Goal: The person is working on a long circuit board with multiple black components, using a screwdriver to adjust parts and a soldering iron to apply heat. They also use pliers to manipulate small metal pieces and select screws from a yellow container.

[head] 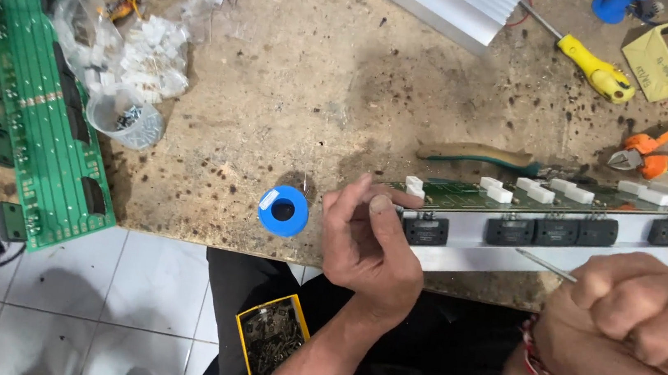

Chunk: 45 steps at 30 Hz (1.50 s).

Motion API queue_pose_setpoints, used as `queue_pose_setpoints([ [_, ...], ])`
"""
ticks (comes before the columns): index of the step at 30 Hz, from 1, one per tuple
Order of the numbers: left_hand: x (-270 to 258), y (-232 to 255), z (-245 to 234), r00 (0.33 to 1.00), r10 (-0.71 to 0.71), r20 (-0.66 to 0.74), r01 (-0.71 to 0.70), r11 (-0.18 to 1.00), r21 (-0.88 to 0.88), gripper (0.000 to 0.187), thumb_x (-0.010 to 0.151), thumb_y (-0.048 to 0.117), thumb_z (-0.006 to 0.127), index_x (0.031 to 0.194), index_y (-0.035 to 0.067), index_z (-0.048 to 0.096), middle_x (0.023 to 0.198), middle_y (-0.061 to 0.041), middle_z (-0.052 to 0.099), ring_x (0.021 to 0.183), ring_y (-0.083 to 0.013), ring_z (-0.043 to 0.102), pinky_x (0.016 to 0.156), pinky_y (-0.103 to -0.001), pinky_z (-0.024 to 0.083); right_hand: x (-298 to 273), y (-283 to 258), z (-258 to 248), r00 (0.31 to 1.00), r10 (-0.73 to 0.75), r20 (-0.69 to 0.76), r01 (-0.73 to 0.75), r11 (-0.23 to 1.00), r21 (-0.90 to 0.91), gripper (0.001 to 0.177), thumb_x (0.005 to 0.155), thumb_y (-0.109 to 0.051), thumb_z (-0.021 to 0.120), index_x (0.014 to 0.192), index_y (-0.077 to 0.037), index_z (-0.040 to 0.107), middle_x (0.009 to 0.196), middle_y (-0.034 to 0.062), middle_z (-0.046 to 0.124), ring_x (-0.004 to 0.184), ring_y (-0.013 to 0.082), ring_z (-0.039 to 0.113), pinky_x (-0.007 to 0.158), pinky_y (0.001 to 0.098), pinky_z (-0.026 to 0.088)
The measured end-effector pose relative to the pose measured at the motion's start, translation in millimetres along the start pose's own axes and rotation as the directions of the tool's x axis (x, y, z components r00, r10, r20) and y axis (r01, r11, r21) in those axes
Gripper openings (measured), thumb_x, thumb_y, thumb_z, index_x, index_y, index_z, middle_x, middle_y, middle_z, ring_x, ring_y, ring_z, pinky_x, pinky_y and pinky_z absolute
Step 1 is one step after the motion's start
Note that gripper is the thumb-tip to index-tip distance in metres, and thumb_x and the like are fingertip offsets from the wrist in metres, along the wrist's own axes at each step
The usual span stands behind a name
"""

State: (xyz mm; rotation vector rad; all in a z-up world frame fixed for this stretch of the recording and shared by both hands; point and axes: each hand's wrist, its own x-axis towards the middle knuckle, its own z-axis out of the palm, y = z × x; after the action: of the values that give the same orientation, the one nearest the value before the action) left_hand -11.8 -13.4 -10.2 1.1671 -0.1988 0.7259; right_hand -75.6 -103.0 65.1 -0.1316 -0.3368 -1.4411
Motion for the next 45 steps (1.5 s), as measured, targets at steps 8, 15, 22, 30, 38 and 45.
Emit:
queue_pose_setpoints([
  [8, 2, -5, -5, 0.995, -0.007, 0.102, 0.009, 1.000, -0.018, 0.020, 0.108, 0.005, 0.051, 0.126, -0.002, 0.057, 0.089, -0.008, 0.049, 0.070, -0.0248, 0.071, 0.066, -0.034, 0.059, 15, -67, -52, 0.787, 0.592, 0.172, -0.168, 0.475, -0.864, 0.041, 0.102, -0.058, 0.054, 0.089, -0.022, 0.041, 0.070, -0.0041, 0.025, 0.057, 0.0105, 0.018, 0.060, 0.0308, 0.025],
  [15, 3, -3, -4, 0.994, 0.002, 0.109, 0.001, 1.000, -0.031, 0.020, 0.107, 0.001, 0.051, 0.126, -0.004, 0.057, 0.092, -0.007, 0.042, 0.073, -0.0173, 0.053, 0.072, -0.036, 0.068, 45, -13, -30, 0.758, 0.637, 0.140, 0.011, 0.202, -0.979, 0.049, 0.115, -0.049, 0.041, 0.121, -0.004, 0.061, 0.080, 0.0051, 0.038, 0.062, 0.0173, 0.053, 0.051, 0.0256, 0.035],
  [22, 3, -5, -29, 0.951, 0.274, 0.144, -0.293, 0.947, 0.133, 0.026, 0.106, -0.005, 0.052, 0.131, 0.000, 0.058, 0.098, -0.014, 0.058, 0.084, -0.0254, 0.067, 0.072, -0.035, 0.062, 37, -36, 5, 0.695, 0.715, -0.077, -0.028, -0.080, -0.996, 0.016, 0.107, -0.001, 0.064, 0.119, 0.003, 0.054, 0.111, 0.0160, 0.051, 0.090, 0.0259, 0.062, 0.079, 0.0383, 0.073],
  [30, 35, 39, -72, 0.574, 0.192, 0.796, -0.609, 0.750, 0.259, 0.047, 0.088, -0.021, 0.044, 0.126, -0.004, 0.064, 0.094, -0.017, 0.051, 0.078, -0.0287, 0.049, 0.064, -0.038, 0.039, 42, -37, 4, 0.669, 0.736, -0.102, 0.088, -0.214, -0.973, 0.015, 0.110, 0.007, 0.067, 0.120, 0.010, 0.056, 0.105, 0.0233, 0.067, 0.093, 0.0358, 0.079, 0.083, 0.0333, 0.063],
  [38, 29, 41, -98, 0.450, -0.100, 0.888, -0.713, 0.559, 0.424, 0.087, 0.078, -0.020, 0.051, 0.153, 0.024, 0.051, 0.089, -0.005, 0.039, 0.077, -0.0220, 0.041, 0.053, -0.033, 0.031, 35, -49, -34, 0.558, 0.774, 0.297, 0.324, 0.126, -0.938, 0.025, 0.096, 0.018, 0.075, 0.108, 0.017, 0.053, 0.106, 0.0329, 0.063, 0.096, 0.0386, 0.073, 0.088, 0.0432, 0.070],
  [45, 36, 43, -94, 0.485, -0.137, 0.864, -0.644, 0.612, 0.458, 0.086, 0.073, -0.018, 0.047, 0.145, 0.028, 0.061, 0.093, -0.004, 0.043, 0.080, -0.0218, 0.048, 0.051, -0.031, 0.034, 45, -48, -10, 0.530, 0.843, 0.098, 0.466, -0.192, -0.864, 0.028, 0.093, -0.010, 0.085, 0.111, 0.007, 0.073, 0.101, 0.0181, 0.073, 0.082, 0.0239, 0.069, 0.063, 0.0302, 0.051],
])
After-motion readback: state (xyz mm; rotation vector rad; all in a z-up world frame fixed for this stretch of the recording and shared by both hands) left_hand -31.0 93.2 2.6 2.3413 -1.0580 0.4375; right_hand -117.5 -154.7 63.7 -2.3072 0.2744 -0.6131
